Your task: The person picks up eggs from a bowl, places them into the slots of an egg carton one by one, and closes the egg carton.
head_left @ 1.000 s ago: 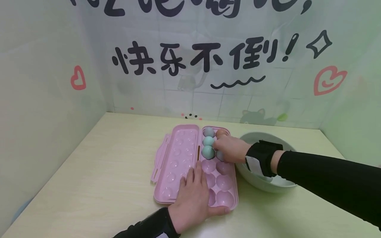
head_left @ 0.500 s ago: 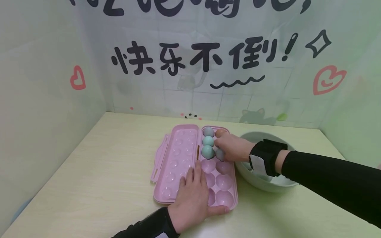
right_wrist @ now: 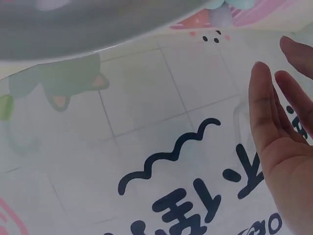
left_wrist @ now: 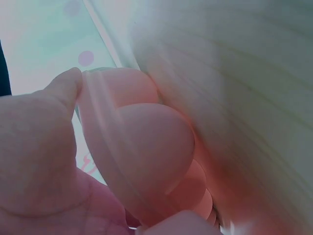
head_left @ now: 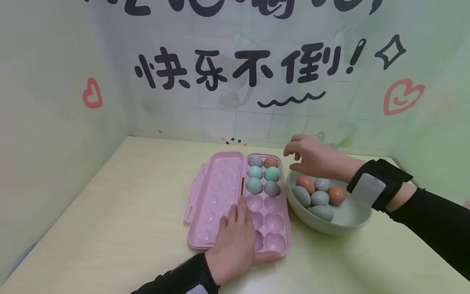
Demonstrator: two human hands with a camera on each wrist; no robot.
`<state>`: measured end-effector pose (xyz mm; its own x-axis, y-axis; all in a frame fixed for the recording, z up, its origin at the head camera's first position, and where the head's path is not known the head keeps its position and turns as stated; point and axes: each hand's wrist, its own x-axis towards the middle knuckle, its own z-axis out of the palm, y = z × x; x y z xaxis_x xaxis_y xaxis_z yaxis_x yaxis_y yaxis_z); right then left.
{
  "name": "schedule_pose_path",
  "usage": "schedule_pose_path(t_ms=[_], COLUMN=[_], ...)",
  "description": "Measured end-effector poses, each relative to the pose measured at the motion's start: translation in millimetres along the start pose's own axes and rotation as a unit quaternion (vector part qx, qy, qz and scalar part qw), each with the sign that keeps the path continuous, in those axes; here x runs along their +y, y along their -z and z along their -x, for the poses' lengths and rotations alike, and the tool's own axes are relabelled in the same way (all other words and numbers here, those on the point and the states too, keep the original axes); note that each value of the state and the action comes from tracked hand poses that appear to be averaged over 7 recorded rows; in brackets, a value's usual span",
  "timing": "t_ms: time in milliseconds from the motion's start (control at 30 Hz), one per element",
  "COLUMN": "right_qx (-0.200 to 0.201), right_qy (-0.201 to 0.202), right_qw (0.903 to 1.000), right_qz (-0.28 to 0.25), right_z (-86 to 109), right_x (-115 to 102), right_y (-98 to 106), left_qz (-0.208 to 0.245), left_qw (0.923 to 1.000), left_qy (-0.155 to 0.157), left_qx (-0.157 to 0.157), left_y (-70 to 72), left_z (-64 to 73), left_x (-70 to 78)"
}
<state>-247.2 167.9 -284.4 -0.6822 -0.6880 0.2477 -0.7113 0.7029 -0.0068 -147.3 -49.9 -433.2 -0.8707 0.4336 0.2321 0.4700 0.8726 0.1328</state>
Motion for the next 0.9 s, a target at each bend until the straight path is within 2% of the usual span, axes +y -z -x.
schedule_pose_path(t_ms=[167, 267, 467, 600, 767, 900], right_qx=[0.015, -0.003, -0.040, -0.055, -0.100, -0.112], right_qy=[-0.001, -0.010, -0.057, -0.072, -0.088, -0.088], right_qw=[0.9999, 0.9999, 0.9975, 0.9959, 0.9904, 0.9895], right_qz=[0.007, 0.009, 0.006, -0.005, -0.036, -0.027], right_z=[16.4, 27.8, 48.3, 58.5, 70.4, 79.6], right_x=[6.8, 7.3, 8.2, 12.7, 14.3, 11.1], right_y=[11.0, 14.3, 13.4, 7.9, -6.9, -20.6], left_qz=[0.003, 0.006, 0.003, 0.007, 0.006, 0.010], left_qw=[1.0000, 1.0000, 0.9999, 0.9999, 0.9999, 0.9998], left_qy=[-0.003, -0.005, -0.010, -0.010, -0.012, -0.014], left_qx=[0.005, 0.004, 0.001, 0.003, 0.006, 0.006], left_y=[0.4, 0.5, -1.0, -1.5, -2.7, -3.2], left_z=[0.7, 0.7, -0.9, -1.0, 0.7, 2.3], left_x=[0.1, 0.3, 0.9, 0.8, -1.5, -1.8])
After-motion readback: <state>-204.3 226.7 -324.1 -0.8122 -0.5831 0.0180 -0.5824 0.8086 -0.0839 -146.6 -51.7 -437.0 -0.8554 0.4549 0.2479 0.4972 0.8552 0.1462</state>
